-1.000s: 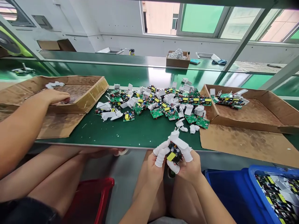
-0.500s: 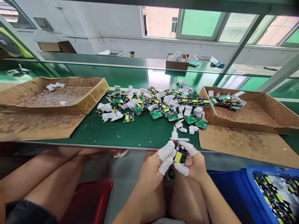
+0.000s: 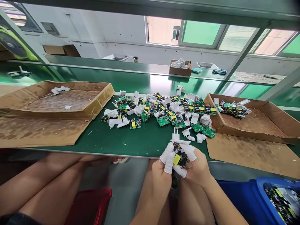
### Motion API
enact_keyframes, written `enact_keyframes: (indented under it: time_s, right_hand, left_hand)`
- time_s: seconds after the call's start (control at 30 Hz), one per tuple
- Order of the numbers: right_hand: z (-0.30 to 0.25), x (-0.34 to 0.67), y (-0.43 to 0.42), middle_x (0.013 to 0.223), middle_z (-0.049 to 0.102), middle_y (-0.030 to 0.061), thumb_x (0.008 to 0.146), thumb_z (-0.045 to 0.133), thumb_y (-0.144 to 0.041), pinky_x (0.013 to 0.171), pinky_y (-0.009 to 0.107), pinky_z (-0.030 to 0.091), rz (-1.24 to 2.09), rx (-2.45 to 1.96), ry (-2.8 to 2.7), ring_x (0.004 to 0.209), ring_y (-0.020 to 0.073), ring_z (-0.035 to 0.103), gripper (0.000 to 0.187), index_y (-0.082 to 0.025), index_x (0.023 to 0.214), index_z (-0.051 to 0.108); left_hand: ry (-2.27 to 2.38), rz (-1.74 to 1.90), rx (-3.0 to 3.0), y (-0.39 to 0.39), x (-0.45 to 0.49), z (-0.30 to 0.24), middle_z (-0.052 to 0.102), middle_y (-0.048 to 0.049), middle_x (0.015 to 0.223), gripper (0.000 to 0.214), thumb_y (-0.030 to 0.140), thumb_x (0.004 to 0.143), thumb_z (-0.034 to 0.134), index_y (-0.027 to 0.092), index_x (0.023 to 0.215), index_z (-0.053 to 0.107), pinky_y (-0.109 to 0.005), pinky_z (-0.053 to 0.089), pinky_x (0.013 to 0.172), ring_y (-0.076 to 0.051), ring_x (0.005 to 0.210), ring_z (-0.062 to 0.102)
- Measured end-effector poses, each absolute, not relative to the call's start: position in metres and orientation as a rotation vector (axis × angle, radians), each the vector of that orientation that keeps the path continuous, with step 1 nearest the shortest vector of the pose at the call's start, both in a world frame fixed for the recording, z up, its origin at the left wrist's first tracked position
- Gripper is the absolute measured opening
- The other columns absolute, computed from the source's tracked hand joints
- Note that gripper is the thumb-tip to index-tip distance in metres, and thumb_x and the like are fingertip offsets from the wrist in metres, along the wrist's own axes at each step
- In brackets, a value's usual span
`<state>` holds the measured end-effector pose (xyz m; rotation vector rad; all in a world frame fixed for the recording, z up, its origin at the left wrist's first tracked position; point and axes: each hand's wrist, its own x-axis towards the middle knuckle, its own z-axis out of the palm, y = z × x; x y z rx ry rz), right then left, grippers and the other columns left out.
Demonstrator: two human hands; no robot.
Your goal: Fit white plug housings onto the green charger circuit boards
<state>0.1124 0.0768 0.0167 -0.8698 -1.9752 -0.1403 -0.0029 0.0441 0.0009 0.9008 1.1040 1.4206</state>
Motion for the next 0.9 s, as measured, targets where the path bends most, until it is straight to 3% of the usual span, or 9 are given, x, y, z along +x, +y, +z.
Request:
enact_keyframes:
  time_s: [0.13, 0.27, 0.33, 0.47, 0.6, 0.77, 0.9]
  right_hand:
    - [0.025, 0.103, 0.089, 0.083, 0.060, 0.0133, 0.080, 0.045, -0.026, 0.061, 0.033, 0.051, -0.199, -0.834, -2.019, 0.074, 0.0223, 0.059, 0.036, -0.011, 0.113, 0.040]
    - [0.039, 0.106, 0.111, 0.084, 0.061, 0.0138, 0.081, 0.043, -0.027, 0.060, 0.033, 0.050, -0.306, -0.819, -2.149, 0.074, 0.0232, 0.058, 0.037, -0.010, 0.114, 0.040]
    - [0.049, 0.111, 0.133, 0.084, 0.061, 0.0127, 0.082, 0.044, -0.032, 0.059, 0.032, 0.049, -0.364, -0.861, -2.224, 0.073, 0.0234, 0.059, 0.039, -0.010, 0.114, 0.042]
    - [0.076, 0.117, 0.209, 0.083, 0.062, 0.0102, 0.077, 0.051, -0.042, 0.055, 0.032, 0.045, -0.366, -1.401, -2.349, 0.072, 0.0259, 0.059, 0.044, -0.013, 0.110, 0.050]
    - [0.096, 0.121, 0.309, 0.100, 0.057, 0.0130, 0.081, 0.046, -0.040, 0.062, 0.030, 0.042, -0.206, -2.039, -2.194, 0.087, 0.0277, 0.056, 0.039, -0.012, 0.107, 0.051]
    - [0.090, 0.141, 0.394, 0.105, 0.055, 0.0187, 0.085, 0.039, -0.027, 0.058, 0.028, 0.041, -0.050, -2.256, -2.128, 0.088, 0.0255, 0.056, 0.037, -0.004, 0.114, 0.046]
    - [0.082, 0.152, 0.387, 0.101, 0.058, 0.0182, 0.084, 0.040, -0.020, 0.061, 0.030, 0.042, -0.057, -2.300, -2.194, 0.086, 0.0269, 0.056, 0.031, -0.006, 0.108, 0.053]
  left_hand:
    - [1.258, 1.501, 0.921, 0.056, -0.003, 0.010, 0.057, -0.0080, 0.109, 0.032, 0.039, 0.075, 0.060, 0.017, 0.098, 0.065, -0.032, 0.036, 0.097, -0.024, 0.108, 0.047]
    - [1.004, 1.411, 0.703, 0.091, -0.035, 0.015, 0.060, -0.0121, 0.101, 0.048, 0.051, 0.063, 0.066, 0.012, 0.090, 0.067, -0.041, 0.037, 0.095, -0.028, 0.101, 0.052]
    - [1.088, 1.483, 0.727, 0.109, -0.059, 0.010, 0.062, -0.0118, 0.095, 0.045, 0.050, 0.059, 0.068, 0.012, 0.085, 0.068, -0.043, 0.034, 0.097, -0.029, 0.102, 0.051]
    - [1.550, 1.431, 1.081, 0.128, -0.091, -0.008, 0.063, -0.0075, 0.091, 0.022, 0.038, 0.061, 0.066, 0.021, 0.076, 0.070, -0.042, 0.022, 0.103, -0.028, 0.104, 0.049]
    - [1.655, 1.200, 1.366, 0.129, -0.093, -0.015, 0.062, -0.0065, 0.096, 0.021, 0.034, 0.069, 0.056, 0.027, 0.085, 0.069, -0.048, 0.015, 0.104, -0.029, 0.100, 0.051]
    - [1.687, 1.204, 1.278, 0.128, -0.086, -0.007, 0.063, -0.0076, 0.093, 0.019, 0.034, 0.065, 0.059, 0.027, 0.079, 0.070, -0.049, 0.017, 0.102, -0.031, 0.098, 0.052]
    - [1.661, 1.242, 1.230, 0.130, -0.088, -0.007, 0.063, -0.0073, 0.089, 0.016, 0.033, 0.062, 0.063, 0.027, 0.075, 0.070, -0.047, 0.015, 0.103, -0.030, 0.097, 0.052]
